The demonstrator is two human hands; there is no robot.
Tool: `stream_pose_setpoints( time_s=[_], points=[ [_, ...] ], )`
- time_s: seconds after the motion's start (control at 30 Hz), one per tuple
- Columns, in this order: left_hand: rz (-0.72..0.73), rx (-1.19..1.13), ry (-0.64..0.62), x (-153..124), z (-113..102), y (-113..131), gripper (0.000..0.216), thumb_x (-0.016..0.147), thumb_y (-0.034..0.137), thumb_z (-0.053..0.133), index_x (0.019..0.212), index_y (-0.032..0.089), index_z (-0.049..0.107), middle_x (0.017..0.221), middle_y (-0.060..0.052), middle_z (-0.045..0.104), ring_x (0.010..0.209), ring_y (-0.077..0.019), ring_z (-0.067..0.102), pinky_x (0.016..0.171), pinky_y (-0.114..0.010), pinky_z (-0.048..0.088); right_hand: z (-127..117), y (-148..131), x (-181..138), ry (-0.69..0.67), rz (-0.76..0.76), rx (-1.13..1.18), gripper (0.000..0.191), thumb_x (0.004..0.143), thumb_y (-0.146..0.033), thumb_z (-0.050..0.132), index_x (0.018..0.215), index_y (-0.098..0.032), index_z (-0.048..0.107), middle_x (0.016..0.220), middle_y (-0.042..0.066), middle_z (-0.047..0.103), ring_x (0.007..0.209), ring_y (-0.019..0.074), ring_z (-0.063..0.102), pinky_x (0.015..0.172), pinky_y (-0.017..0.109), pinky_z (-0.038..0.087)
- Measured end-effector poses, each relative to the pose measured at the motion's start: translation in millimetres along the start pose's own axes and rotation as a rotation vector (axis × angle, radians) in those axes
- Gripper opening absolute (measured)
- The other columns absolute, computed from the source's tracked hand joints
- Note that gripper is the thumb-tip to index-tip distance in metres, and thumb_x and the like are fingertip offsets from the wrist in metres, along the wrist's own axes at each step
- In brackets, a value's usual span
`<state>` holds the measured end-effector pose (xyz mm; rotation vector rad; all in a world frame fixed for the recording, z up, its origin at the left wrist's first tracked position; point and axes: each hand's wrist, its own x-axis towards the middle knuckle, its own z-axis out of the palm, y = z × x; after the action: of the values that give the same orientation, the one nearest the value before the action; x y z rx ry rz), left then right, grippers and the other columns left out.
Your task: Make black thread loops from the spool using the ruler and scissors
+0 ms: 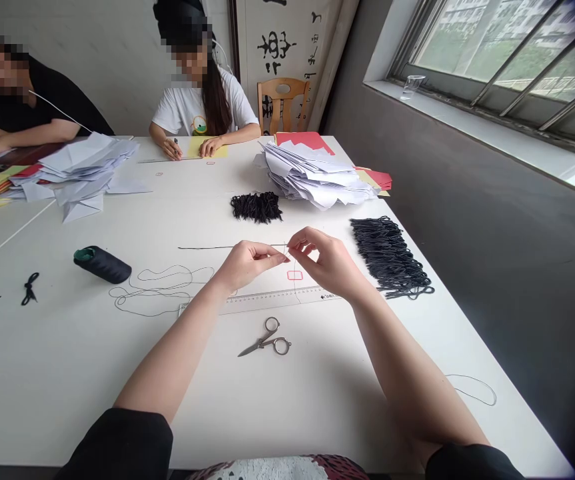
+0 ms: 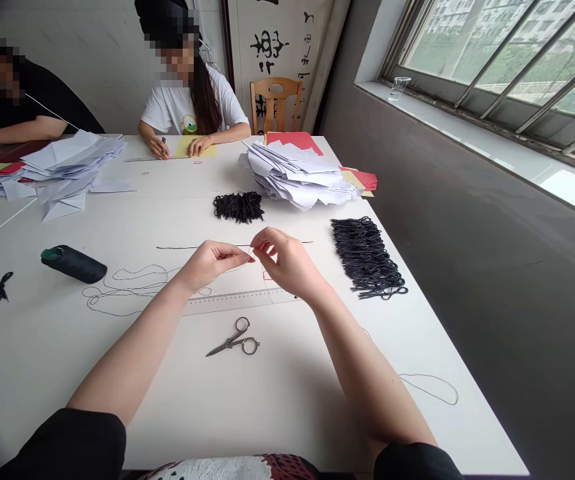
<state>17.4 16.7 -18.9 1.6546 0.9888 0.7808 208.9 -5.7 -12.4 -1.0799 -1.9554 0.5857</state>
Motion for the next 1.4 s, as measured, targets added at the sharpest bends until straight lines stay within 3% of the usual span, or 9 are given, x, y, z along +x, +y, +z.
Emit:
stream_pose_setpoints(
  time_s=[0.13,0.27,0.33,0.5,0.6,0.73,0.9,1.4],
  points=[
    [0.061,0.030,0.036,0,-2,-2,0.024,0.079,0.041,0.068,0.079,0.019,0.078,0.069,-0.004,0.068,0.067,-0.0162,0.056,0.061,-0.029,0.042,-1,3,0,0.011,0.084,0.060,0.009,0.089,-0.024,0.053,0.095,-0.018,0.057,0.088,0.004,0.065,0.078,0.0147,0.062,0.071,0.030,0.052],
    [0.164,-0.019,0.189,1,-3,-6,0.026,0.081,0.043,0.066,0.080,0.020,0.077,0.054,0.001,0.053,0.055,-0.0119,0.043,0.054,-0.027,0.034,-7,10,-2,-0.300,0.270,-0.078,0.012,0.086,-0.021,0.057,0.096,-0.018,0.063,0.088,0.006,0.068,0.076,0.0162,0.062,0.067,0.030,0.050],
    [0.198,-0.054,0.241,2,-2,-7,0.026,0.082,0.044,0.066,0.081,0.020,0.077,0.053,0.002,0.048,0.053,-0.0110,0.038,0.053,-0.027,0.032,-7,11,-3,-0.349,0.322,-0.096,0.013,0.085,-0.024,0.060,0.092,-0.018,0.068,0.092,0.007,0.069,0.078,0.0173,0.062,0.068,0.031,0.049],
    [0.234,-0.064,0.209,1,2,-5,0.025,0.084,0.042,0.065,0.083,0.020,0.075,0.057,0.002,0.050,0.055,-0.0110,0.038,0.055,-0.027,0.031,4,3,0,-0.021,0.398,0.329,0.038,0.087,-0.051,0.059,0.103,-0.019,0.073,0.094,0.007,0.069,0.081,0.0155,0.060,0.073,0.030,0.049],
    [0.224,-0.033,0.167,-1,4,-1,0.024,0.085,0.041,0.064,0.079,0.019,0.073,0.058,0.002,0.050,0.053,-0.0103,0.035,0.052,-0.027,0.028,13,1,1,0.050,0.461,0.509,0.040,0.080,-0.055,0.067,0.098,-0.021,0.076,0.086,0.006,0.068,0.079,0.0145,0.059,0.072,0.029,0.049],
    [0.227,0.010,0.136,-2,6,1,0.025,0.086,0.039,0.063,0.076,0.018,0.072,0.062,0.001,0.056,0.053,-0.0101,0.036,0.051,-0.027,0.027,19,4,-1,0.115,0.487,0.582,0.036,0.074,-0.053,0.074,0.092,-0.022,0.078,0.083,0.006,0.069,0.075,0.0140,0.058,0.068,0.028,0.048],
    [0.236,0.022,0.103,-3,5,1,0.025,0.086,0.038,0.062,0.076,0.018,0.073,0.067,-0.002,0.064,0.054,-0.0107,0.039,0.052,-0.027,0.030,18,1,-2,0.131,0.459,0.601,0.035,0.074,-0.051,0.075,0.087,-0.020,0.078,0.076,0.005,0.068,0.072,0.0137,0.057,0.065,0.027,0.047],
    [0.211,0.072,0.092,-3,2,2,0.021,0.081,0.032,0.065,0.065,0.019,0.071,0.065,-0.001,0.061,0.055,-0.0113,0.040,0.054,-0.028,0.032,17,-2,-3,0.115,0.466,0.552,0.039,0.073,-0.056,0.073,0.081,-0.018,0.078,0.065,0.004,0.062,0.066,0.0131,0.054,0.056,0.025,0.041]
  ],
)
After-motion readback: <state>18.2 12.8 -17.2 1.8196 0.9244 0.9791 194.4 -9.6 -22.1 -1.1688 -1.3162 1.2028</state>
